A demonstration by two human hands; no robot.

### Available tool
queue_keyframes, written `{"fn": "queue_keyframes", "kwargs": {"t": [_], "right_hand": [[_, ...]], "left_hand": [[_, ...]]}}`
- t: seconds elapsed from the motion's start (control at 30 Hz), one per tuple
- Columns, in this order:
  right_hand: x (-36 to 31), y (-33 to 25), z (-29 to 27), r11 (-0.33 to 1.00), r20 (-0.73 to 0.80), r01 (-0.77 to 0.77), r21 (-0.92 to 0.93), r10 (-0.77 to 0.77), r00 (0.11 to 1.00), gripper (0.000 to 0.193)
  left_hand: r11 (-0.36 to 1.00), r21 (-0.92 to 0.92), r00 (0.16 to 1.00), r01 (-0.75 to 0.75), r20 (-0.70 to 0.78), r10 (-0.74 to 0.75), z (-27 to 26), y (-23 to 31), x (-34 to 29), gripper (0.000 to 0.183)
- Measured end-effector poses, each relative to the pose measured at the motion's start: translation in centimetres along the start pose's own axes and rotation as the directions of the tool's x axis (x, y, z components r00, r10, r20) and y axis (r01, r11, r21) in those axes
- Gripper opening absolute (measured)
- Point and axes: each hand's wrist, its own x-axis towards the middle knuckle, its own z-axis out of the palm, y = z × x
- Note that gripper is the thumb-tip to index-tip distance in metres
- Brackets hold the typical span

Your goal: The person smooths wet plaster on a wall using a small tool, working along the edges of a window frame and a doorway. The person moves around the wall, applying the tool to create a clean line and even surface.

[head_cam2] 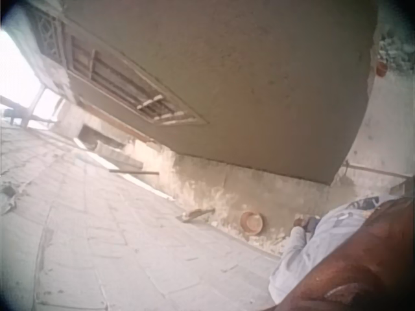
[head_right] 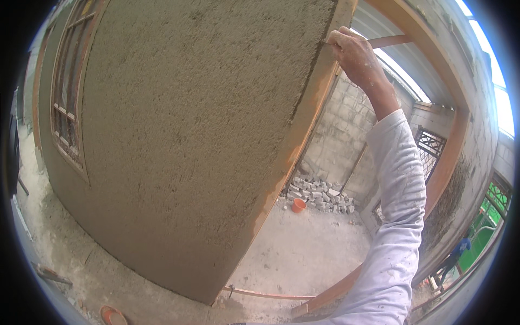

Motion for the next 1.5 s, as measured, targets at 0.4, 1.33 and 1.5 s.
{"fn": "queue_keyframes", "kwargs": {"t": [0.4, 1.33, 1.5], "right_hand": [[10.1, 8.4, -1.7, 0.972, -0.184, 0.055, -0.229, -0.099, 0.978, 0.012], [10.8, 8.7, -2.4, 0.978, -0.226, -0.001, -0.206, -0.046, 0.973, 0.011], [13.8, 10.6, -2.2, 0.974, -0.273, -0.020, -0.225, -0.043, 0.961, 0.012]], "left_hand": [[0.987, -0.162, 0.993, -0.007, -0.117, -0.012, 0.3, 1.3, 1.4, 0.075], [0.949, -0.304, 0.993, 0.080, -0.054, -0.101, -0.2, 0.7, 0.8, 0.075], [0.955, -0.277, 0.990, 0.104, -0.064, -0.127, 0.0, 2.0, 0.8, 0.080]]}}
